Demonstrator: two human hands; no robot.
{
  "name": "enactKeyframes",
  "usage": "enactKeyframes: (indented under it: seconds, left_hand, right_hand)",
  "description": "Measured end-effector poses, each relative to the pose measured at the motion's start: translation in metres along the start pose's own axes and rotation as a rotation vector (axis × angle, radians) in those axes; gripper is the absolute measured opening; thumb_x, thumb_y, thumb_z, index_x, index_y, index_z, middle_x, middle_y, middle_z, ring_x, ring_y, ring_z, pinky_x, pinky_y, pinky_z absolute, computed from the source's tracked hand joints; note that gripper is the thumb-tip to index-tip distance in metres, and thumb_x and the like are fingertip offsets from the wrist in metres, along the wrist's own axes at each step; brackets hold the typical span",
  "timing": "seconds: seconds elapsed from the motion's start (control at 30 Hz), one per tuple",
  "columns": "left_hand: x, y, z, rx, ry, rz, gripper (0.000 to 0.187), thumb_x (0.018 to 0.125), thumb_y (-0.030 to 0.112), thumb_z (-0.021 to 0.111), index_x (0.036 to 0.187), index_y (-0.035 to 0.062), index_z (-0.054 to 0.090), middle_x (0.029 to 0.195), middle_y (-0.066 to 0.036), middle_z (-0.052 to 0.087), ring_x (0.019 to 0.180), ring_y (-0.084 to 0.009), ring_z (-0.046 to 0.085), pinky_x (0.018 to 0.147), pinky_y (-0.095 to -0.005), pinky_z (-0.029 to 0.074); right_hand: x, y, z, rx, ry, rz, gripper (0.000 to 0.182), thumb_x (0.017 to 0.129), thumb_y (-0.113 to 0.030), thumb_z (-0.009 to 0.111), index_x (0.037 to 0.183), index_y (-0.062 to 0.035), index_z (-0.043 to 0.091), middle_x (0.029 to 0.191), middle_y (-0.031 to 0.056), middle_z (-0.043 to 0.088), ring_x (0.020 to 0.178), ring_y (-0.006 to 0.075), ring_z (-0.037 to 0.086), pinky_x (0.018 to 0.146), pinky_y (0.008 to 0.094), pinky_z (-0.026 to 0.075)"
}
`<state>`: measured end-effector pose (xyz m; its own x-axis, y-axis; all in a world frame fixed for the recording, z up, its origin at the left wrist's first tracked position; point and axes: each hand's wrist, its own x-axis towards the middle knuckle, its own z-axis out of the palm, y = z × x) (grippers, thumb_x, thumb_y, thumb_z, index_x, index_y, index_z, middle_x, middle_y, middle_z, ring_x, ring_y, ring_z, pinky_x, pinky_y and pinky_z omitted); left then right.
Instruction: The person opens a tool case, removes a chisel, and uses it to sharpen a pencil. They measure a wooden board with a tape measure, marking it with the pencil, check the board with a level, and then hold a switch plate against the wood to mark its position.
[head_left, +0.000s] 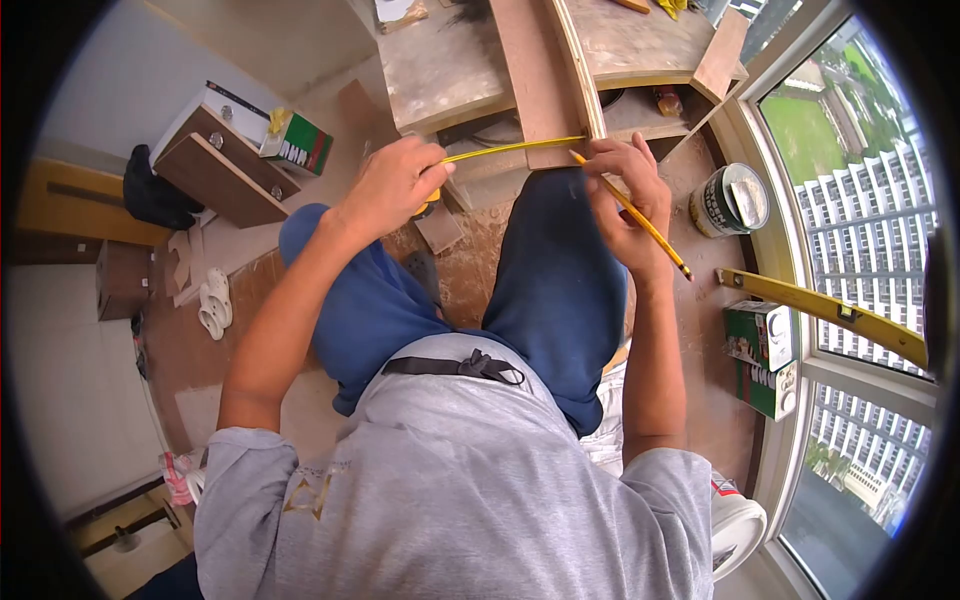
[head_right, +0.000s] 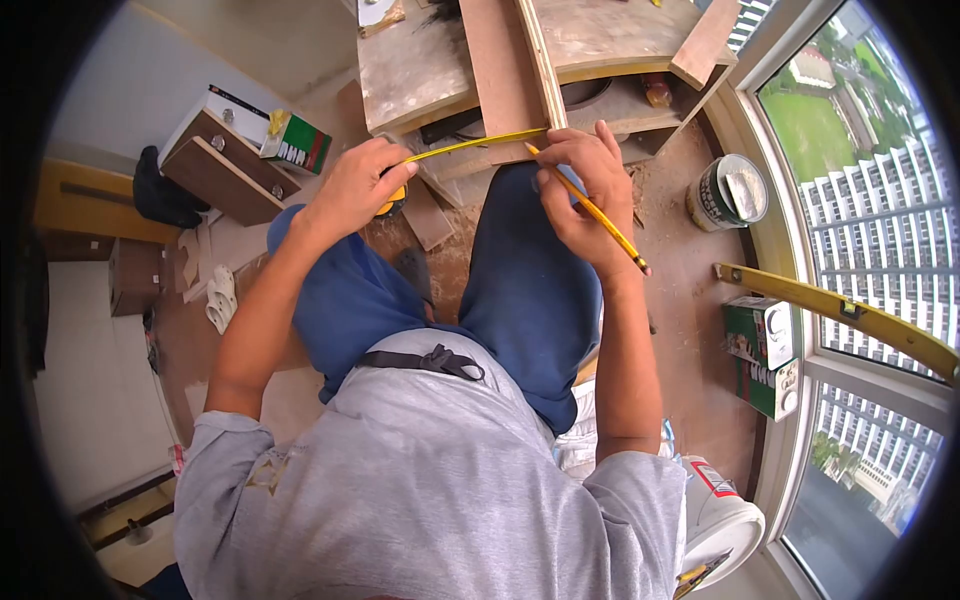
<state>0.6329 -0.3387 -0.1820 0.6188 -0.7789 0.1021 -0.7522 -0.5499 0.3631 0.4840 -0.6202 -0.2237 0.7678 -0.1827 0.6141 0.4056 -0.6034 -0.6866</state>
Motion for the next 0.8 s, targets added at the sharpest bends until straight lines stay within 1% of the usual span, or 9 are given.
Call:
enactKeyframes:
  seconds: [0.07,0.17,0.2,0.4,0.53,0.63,0.7,0.77,0.8]
  left_hand:
    - [0.002,-0.002,-0.001,-0.016,-0.047,-0.028,0.026,0.099,0.025,0.062,0.097,-0.0001,0.067,0.085,-0.016,0.058,0.081,-0.0345,0.059,0.072,-0.0431,0.047]
    - [0.002,-0.005,0.002,-0.056,-0.002,0.037,0.026,0.1,0.025,0.061,0.096,-0.0001,0.067,0.085,-0.016,0.058,0.082,-0.034,0.059,0.073,-0.0427,0.047]
    - [0.002,-0.006,0.004,-0.062,0.008,0.039,0.027,0.1,0.026,0.061,0.096,-0.0001,0.067,0.086,-0.016,0.059,0.082,-0.0339,0.06,0.074,-0.0426,0.048]
    - [0.003,-0.005,0.002,-0.062,-0.014,0.031,0.027,0.1,0.026,0.06,0.098,0.0004,0.068,0.088,-0.015,0.06,0.084,-0.0339,0.061,0.075,-0.0426,0.049]
    - [0.003,-0.002,-0.002,-0.049,-0.05,0.015,0.028,0.1,0.027,0.06,0.099,0.0005,0.069,0.09,-0.016,0.062,0.086,-0.0349,0.062,0.077,-0.0427,0.05]
    - [0.005,0.0,-0.005,-0.046,-0.079,0.011,0.029,0.1,0.027,0.059,0.1,0.0002,0.069,0.091,-0.017,0.062,0.087,-0.0358,0.062,0.078,-0.0428,0.05]
    - [0.006,-0.002,-0.003,-0.04,-0.072,0.03,0.03,0.1,0.028,0.059,0.097,-0.0003,0.069,0.09,-0.017,0.062,0.086,-0.0359,0.062,0.077,-0.043,0.05]
    - [0.011,-0.004,-0.004,-0.035,-0.059,0.053,0.031,0.1,0.028,0.059,0.095,-0.0009,0.068,0.089,-0.017,0.062,0.086,-0.036,0.061,0.077,-0.0433,0.05]
    - [0.015,-0.003,-0.007,-0.03,-0.131,0.037,0.033,0.101,0.029,0.058,0.093,-0.0014,0.067,0.088,-0.017,0.062,0.086,-0.0357,0.061,0.077,-0.0435,0.049]
  right_hand:
    - [0.002,0.0,0.004,-0.1,-0.046,-0.043,0.017,0.08,-0.004,0.067,0.097,-0.0083,0.068,0.102,0.0096,0.072,0.112,0.0267,0.067,0.119,0.0563,0.029]
    - [0.005,-0.004,0.008,-0.177,-0.041,-0.111,0.018,0.079,-0.002,0.068,0.096,-0.0088,0.068,0.101,0.009,0.071,0.112,0.0262,0.067,0.119,0.0571,0.03]
    - [0.007,-0.006,0.008,-0.22,-0.061,-0.139,0.018,0.078,0.0,0.069,0.094,-0.0082,0.068,0.099,0.0098,0.071,0.112,0.027,0.067,0.117,0.0548,0.035]
    - [0.006,0.01,0.015,-0.094,0.006,-0.182,0.018,0.076,0.003,0.07,0.092,-0.0049,0.068,0.096,0.0106,0.071,0.112,0.03,0.067,0.11,0.0478,0.046]
    - [0.008,0.01,0.015,0.012,0.063,-0.09,0.018,0.077,0.003,0.069,0.093,-0.0042,0.068,0.096,0.0106,0.071,0.11,0.0314,0.068,0.106,0.0473,0.048]
    - [0.01,0.007,0.013,-0.077,0.092,-0.192,0.018,0.077,0.003,0.069,0.093,-0.0042,0.068,0.093,0.0107,0.071,0.111,0.0333,0.067,0.102,0.0452,0.051]
    - [0.009,0.013,0.009,0.004,0.002,-0.07,0.019,0.075,0.003,0.07,0.092,-0.0047,0.069,0.089,0.0102,0.071,0.114,0.0347,0.066,0.099,0.0434,0.051]
    - [0.011,0.013,0.01,-0.005,-0.003,-0.09,0.019,0.075,0.004,0.07,0.092,-0.005,0.069,0.088,0.0098,0.071,0.115,0.0345,0.065,0.099,0.0429,0.051]
    - [0.011,0.014,0.011,-0.014,-0.011,-0.111,0.019,0.075,0.004,0.071,0.092,-0.0052,0.07,0.086,0.0095,0.07,0.115,0.0343,0.065,0.099,0.0424,0.051]
